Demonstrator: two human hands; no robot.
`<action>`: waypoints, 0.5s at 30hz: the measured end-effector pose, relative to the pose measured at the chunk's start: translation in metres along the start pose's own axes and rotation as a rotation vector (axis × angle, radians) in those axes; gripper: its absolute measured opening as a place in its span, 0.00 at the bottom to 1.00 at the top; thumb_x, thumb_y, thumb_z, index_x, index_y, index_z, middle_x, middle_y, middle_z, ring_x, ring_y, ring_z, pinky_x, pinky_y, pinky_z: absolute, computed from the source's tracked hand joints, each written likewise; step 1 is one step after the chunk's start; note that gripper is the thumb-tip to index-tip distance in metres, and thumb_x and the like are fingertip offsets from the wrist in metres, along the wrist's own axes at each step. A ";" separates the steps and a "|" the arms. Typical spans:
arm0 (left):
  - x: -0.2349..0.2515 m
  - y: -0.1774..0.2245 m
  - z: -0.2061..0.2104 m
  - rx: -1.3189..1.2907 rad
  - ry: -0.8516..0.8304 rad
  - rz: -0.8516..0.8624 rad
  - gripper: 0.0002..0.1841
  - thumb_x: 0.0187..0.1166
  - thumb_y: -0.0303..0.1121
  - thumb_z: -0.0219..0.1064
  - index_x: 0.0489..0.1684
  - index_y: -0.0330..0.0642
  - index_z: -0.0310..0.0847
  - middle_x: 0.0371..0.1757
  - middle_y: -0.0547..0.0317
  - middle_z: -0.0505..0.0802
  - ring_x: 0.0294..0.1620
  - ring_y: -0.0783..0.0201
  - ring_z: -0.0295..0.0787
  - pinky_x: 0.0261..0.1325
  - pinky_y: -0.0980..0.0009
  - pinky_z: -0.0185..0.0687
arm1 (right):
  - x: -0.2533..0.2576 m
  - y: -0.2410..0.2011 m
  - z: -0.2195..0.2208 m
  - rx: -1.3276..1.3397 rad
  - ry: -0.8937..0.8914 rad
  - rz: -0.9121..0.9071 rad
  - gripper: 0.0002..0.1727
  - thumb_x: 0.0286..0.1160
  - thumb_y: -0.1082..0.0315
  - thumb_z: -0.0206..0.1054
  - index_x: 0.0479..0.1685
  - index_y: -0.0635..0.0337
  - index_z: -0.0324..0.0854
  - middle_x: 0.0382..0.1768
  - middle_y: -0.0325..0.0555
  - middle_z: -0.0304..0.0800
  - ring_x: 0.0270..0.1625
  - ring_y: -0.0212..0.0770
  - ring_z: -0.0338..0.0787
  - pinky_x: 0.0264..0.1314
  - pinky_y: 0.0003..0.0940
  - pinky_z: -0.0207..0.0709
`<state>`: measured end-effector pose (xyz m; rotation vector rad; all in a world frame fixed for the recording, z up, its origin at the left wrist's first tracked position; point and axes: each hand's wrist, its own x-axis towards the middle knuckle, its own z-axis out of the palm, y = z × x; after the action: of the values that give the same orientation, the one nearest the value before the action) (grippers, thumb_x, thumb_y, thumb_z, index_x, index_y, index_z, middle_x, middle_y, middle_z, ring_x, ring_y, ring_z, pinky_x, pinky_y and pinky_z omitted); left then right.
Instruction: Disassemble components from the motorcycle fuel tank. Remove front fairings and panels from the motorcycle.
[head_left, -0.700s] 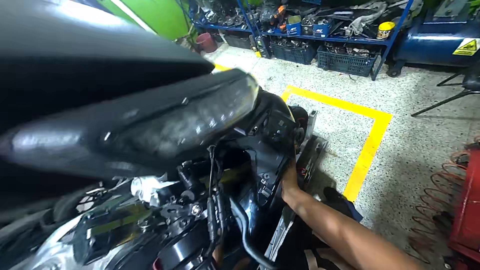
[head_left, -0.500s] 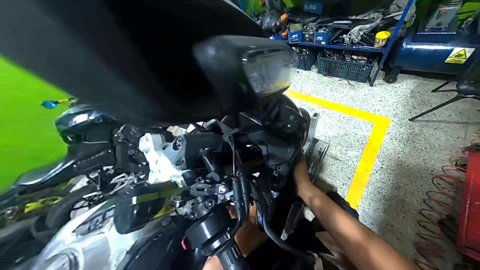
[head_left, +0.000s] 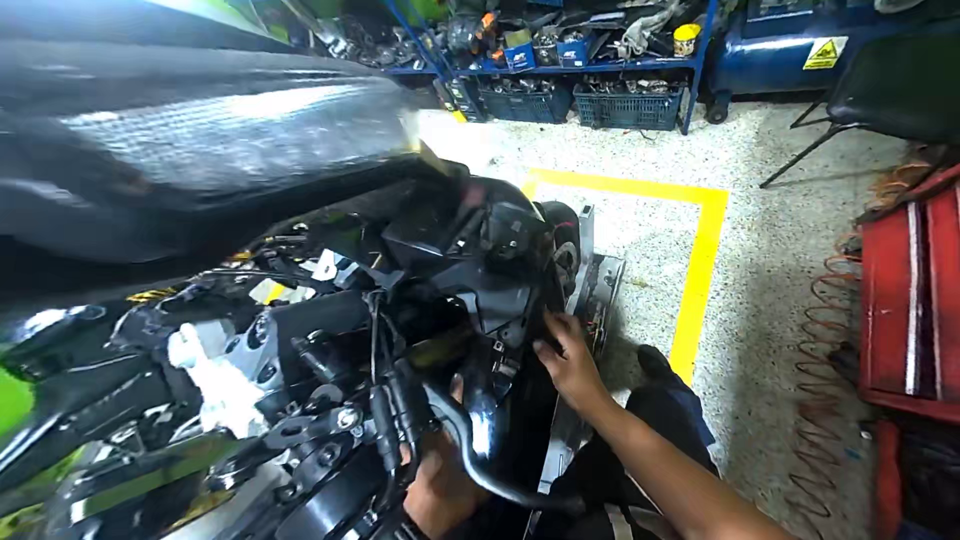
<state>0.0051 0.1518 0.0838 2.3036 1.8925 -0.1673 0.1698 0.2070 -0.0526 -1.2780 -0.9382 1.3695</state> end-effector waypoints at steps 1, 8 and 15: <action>0.001 0.001 -0.002 0.009 -0.019 -0.014 0.60 0.44 0.49 0.87 0.86 0.26 0.64 0.67 0.15 0.83 0.64 0.13 0.80 0.64 0.20 0.67 | -0.001 -0.006 -0.002 0.147 -0.006 0.047 0.26 0.83 0.70 0.64 0.80 0.63 0.74 0.74 0.56 0.78 0.69 0.42 0.84 0.71 0.38 0.81; 0.001 -0.016 0.014 0.127 -0.072 -0.027 0.65 0.43 0.59 0.86 0.89 0.33 0.61 0.67 0.22 0.86 0.62 0.20 0.84 0.62 0.23 0.73 | 0.021 -0.026 -0.029 0.224 -0.043 0.003 0.24 0.83 0.76 0.59 0.78 0.56 0.77 0.70 0.52 0.80 0.54 0.42 0.90 0.58 0.42 0.87; 0.000 -0.022 0.026 0.200 -0.108 -0.068 0.71 0.37 0.66 0.86 0.92 0.36 0.57 0.70 0.23 0.84 0.63 0.22 0.84 0.62 0.24 0.73 | 0.067 -0.047 -0.051 0.283 -0.331 0.182 0.28 0.93 0.49 0.50 0.64 0.69 0.76 0.55 0.56 0.82 0.51 0.44 0.86 0.59 0.46 0.82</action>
<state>-0.0164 0.1511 0.0575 2.2990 1.9817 -0.5013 0.2312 0.2767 -0.0286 -0.9552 -0.8229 1.8251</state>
